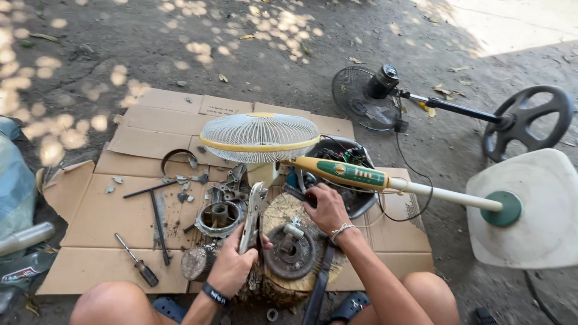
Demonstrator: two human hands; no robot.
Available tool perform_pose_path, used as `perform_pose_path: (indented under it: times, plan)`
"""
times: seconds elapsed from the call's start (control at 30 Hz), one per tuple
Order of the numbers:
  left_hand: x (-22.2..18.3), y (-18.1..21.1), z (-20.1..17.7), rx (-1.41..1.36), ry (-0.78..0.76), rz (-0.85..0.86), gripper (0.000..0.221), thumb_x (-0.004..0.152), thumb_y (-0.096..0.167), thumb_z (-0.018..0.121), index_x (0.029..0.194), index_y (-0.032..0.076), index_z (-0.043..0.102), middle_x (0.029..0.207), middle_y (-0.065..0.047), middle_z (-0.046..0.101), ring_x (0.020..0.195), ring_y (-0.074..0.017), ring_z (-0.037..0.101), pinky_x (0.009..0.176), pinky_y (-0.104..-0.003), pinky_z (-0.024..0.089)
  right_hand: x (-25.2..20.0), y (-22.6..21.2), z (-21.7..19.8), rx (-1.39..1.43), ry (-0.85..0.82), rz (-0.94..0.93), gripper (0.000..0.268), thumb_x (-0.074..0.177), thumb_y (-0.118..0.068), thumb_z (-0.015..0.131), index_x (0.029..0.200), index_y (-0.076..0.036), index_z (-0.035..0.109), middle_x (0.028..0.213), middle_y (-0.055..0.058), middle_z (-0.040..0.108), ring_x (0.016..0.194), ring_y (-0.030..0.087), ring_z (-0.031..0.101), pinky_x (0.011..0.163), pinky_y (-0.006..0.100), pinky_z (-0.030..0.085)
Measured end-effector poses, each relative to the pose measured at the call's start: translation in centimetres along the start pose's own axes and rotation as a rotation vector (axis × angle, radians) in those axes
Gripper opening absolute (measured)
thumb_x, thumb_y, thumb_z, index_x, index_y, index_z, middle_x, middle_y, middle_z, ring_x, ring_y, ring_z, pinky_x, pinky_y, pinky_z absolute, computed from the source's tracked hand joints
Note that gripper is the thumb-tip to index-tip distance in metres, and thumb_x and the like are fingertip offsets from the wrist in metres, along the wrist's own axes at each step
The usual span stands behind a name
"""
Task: Repairing or disassembling a fan motor assembly using a hammer and pliers on a wooden block
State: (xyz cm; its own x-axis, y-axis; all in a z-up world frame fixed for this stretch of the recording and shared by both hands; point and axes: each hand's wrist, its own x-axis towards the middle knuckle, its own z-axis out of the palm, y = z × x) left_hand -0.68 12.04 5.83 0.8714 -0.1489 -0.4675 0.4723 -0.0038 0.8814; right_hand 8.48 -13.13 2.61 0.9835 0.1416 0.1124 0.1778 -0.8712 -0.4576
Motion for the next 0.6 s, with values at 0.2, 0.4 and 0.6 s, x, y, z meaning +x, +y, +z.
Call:
perform_pose_path:
  times: [0.2,0.4,0.6]
  plan:
    - [0.0,-0.6,0.8,0.4,0.075,0.156,0.031,0.078,-0.004,0.062,0.103,0.011,0.07,0.085,0.0,0.079,0.068,-0.012,0.075,0.063,-0.025,0.067,-6.4,-7.0,-6.1,0.188,0.258,-0.026,0.028,0.078,-0.002,0.079,0.106,-0.001,0.074,0.099,0.012,0.076,0.08,0.021,0.076,0.071,0.023,0.068]
    - [-0.7,-2.2,1.1,0.43,-0.041,0.276,0.029,0.08,-0.002,0.068,0.106,0.009,0.07,0.084,-0.003,0.077,0.058,-0.0138,0.069,0.049,-0.023,0.064,-10.4,-8.1,-6.8,0.268,0.321,0.017,0.03,0.072,-0.007,0.083,0.1,0.0,0.076,0.093,0.009,0.077,0.072,0.02,0.076,0.067,0.025,0.067]
    - [-1.7,-2.5,0.6,0.511,-0.056,0.313,0.03,0.078,0.002,0.069,0.107,0.01,0.07,0.093,-0.003,0.08,0.074,-0.0134,0.076,0.069,-0.026,0.071,-11.0,-7.4,-6.0,0.304,0.272,-0.013,0.029,0.073,-0.007,0.083,0.101,-0.004,0.078,0.089,0.006,0.075,0.066,0.014,0.066,0.056,0.02,0.06]
